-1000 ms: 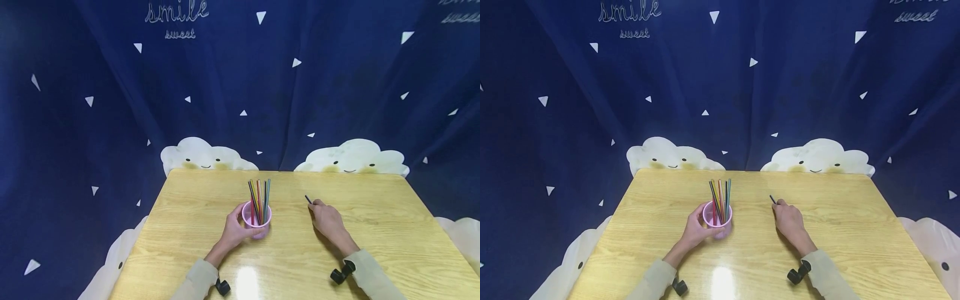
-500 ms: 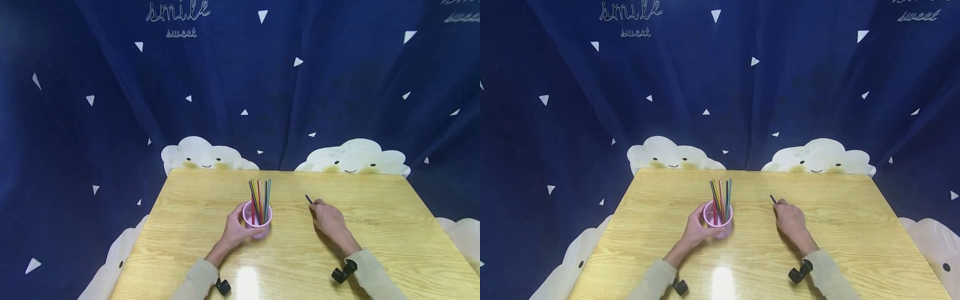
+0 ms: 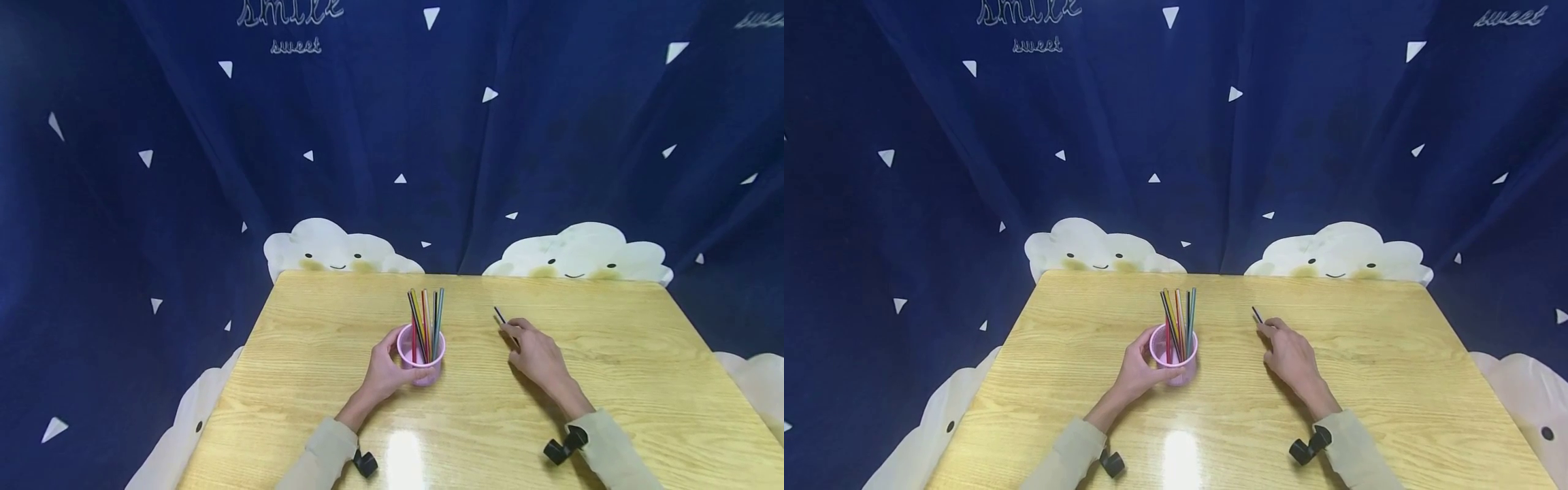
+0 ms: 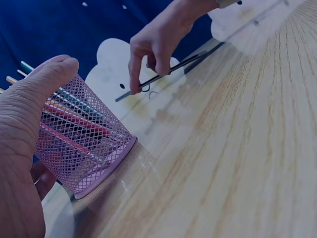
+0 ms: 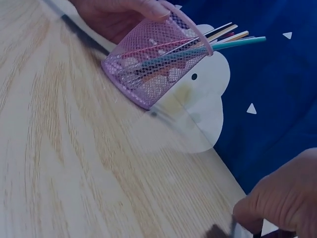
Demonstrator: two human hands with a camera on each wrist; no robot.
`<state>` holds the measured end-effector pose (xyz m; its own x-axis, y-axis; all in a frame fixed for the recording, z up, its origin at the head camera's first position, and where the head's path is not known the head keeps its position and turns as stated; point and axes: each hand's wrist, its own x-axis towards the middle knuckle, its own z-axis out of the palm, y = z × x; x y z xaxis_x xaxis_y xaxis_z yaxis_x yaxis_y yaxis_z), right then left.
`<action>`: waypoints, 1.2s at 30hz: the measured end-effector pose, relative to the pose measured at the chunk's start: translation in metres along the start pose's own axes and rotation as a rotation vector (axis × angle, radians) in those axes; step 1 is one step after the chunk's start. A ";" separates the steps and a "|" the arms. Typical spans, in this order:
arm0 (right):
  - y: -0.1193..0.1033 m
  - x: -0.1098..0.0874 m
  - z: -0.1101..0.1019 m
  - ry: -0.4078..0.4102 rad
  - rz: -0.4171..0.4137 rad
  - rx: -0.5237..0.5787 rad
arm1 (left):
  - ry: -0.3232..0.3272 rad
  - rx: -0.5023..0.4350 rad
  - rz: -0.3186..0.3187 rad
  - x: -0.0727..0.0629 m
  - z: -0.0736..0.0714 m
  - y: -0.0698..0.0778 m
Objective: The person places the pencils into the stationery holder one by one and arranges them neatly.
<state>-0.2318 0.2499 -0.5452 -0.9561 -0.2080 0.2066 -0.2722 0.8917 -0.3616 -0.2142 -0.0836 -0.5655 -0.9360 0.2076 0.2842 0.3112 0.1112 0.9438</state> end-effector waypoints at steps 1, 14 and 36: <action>0.000 0.000 0.000 0.017 -0.007 0.015 | 0.002 0.003 -0.005 0.000 0.000 -0.001; -0.008 -0.001 0.001 0.211 -0.131 0.283 | -0.003 0.005 -0.002 0.002 0.000 -0.009; -0.107 0.007 -0.036 0.617 -0.264 0.739 | -0.029 -0.021 0.005 -0.002 -0.003 -0.012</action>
<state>-0.2058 0.1672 -0.4724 -0.6884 0.0687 0.7221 -0.6675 0.3297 -0.6677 -0.2167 -0.0882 -0.5764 -0.9292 0.2358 0.2844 0.3123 0.0900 0.9457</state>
